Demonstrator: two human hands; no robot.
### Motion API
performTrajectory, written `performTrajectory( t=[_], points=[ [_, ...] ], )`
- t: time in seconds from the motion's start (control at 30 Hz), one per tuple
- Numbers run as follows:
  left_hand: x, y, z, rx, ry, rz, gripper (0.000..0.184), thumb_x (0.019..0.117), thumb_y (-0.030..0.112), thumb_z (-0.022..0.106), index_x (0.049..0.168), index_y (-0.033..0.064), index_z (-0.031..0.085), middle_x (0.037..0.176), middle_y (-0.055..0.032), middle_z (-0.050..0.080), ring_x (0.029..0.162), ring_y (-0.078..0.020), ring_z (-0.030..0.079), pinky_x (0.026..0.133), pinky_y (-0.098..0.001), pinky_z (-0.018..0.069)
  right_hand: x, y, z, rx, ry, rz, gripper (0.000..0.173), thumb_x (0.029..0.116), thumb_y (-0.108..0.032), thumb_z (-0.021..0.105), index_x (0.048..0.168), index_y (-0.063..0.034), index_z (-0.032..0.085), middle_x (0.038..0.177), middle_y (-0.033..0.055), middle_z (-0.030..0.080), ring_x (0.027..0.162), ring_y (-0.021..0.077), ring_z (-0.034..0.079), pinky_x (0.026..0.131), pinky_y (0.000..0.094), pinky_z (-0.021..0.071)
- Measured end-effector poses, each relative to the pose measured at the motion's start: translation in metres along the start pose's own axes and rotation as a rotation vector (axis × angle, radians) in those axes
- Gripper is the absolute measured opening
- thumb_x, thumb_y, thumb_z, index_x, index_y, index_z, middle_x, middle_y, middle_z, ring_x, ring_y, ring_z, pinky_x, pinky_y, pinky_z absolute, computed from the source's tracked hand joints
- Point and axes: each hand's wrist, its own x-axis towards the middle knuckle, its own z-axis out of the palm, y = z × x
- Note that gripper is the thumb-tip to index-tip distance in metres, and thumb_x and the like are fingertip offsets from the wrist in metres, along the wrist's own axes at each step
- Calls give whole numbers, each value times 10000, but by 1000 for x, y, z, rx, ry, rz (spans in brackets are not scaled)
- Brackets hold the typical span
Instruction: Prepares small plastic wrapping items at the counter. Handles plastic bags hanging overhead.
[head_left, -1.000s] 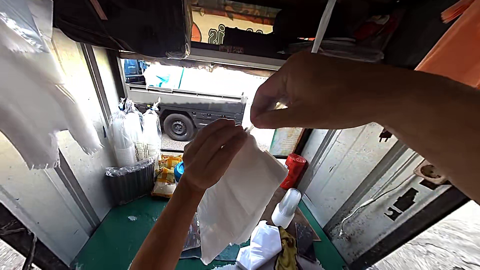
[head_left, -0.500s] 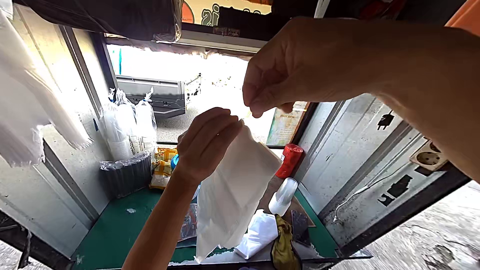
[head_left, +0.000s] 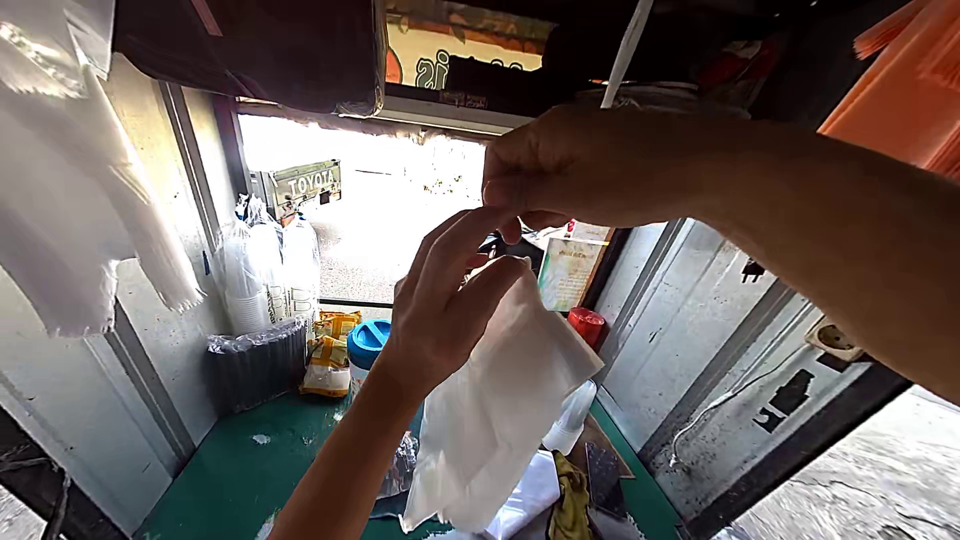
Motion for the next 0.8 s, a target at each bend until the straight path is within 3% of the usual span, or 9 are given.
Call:
performTrajectory(
  t=[0.13,0.27,0.53,0.63,0.8],
  points=[
    [9,4,9,99,67,-28,54,914,-12,705,946,26,727,1192,-178,653,1157,-259,631,952,-342,563,-3,-2,0,22,24,-43,213,1100,-181,472,1000,-95,640,710,-29,596,548,19,504,493,157,395],
    [12,-4,11,143,68,9,82,917,-33,697,971,-9,755,1095,-153,705,1096,-255,645,964,-335,534,-8,-2,-4,123,15,-34,140,1074,-104,513,1071,-76,651,780,0,643,596,29,546,532,147,433],
    [25,-5,10,253,4,31,92,941,-24,679,1011,-39,738,1071,-173,716,1061,-268,686,945,-322,561,-14,-9,-16,194,10,16,97,1020,-8,582,1046,-25,674,789,67,711,628,105,681,581,200,577],
    [28,-4,9,284,-43,22,102,958,-16,658,1032,-38,725,1056,-172,713,1019,-254,690,904,-300,564,-15,-10,-16,107,-11,13,95,1021,-23,589,1041,-34,681,766,50,713,606,92,681,558,201,577],
    [24,-2,-5,270,-120,4,94,966,-22,640,1014,-31,720,1062,-160,718,1046,-246,688,948,-300,549,-21,-19,-14,-186,9,25,70,998,-121,673,985,-106,740,790,-18,730,645,42,692,590,191,597]
  ],
)
